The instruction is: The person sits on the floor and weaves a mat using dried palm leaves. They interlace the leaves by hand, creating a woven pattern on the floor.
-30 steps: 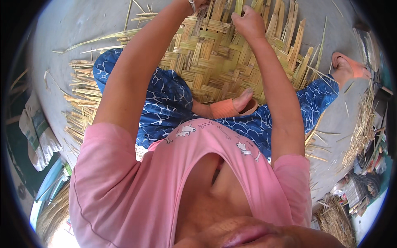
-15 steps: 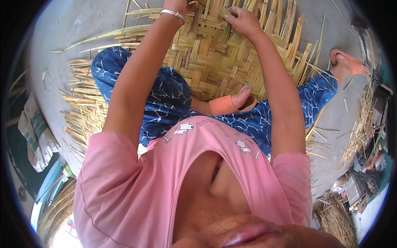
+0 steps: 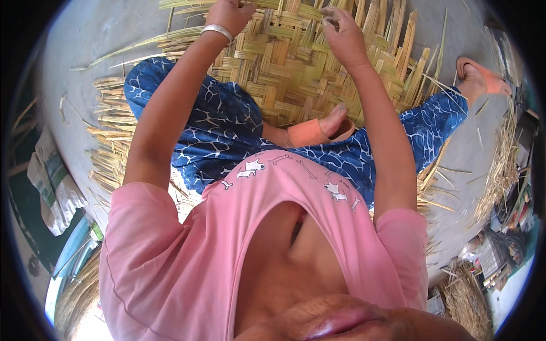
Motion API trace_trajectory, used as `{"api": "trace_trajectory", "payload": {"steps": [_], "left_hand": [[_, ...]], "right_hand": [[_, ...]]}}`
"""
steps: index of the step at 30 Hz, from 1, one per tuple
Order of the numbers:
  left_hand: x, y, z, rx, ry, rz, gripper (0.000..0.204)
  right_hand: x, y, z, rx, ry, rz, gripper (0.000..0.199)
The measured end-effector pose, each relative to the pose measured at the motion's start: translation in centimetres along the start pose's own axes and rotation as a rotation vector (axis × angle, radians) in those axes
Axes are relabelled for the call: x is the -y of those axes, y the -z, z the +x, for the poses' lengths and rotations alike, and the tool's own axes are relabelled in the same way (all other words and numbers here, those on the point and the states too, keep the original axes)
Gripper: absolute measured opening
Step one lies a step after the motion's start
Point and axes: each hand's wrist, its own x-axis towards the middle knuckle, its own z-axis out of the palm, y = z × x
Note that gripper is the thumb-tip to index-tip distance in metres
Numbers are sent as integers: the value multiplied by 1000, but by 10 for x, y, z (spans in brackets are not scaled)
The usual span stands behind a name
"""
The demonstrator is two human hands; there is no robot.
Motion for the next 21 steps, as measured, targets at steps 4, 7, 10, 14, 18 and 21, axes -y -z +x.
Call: {"api": "trace_trajectory", "payload": {"steps": [4, 7, 10, 14, 18, 21], "left_hand": [[-14, 8, 20, -26, -415, 714, 39], [-17, 13, 47, 231, -298, 777, 52], [-23, 23, 69, 541, 32, 526, 63], [-3, 12, 96, 569, -299, 795, 54], [5, 11, 104, 589, -405, 838, 48], [9, 8, 113, 649, -369, 909, 42]], "right_hand": [[-6, 5, -28, -143, 145, -408, 36], [-11, 1, -35, -131, 201, -611, 44], [3, -5, -35, -118, 201, -786, 53], [17, -9, -24, -148, 197, -874, 58], [32, -12, -21, -53, 30, -768, 62], [29, -17, -17, -19, -6, -768, 65]]}}
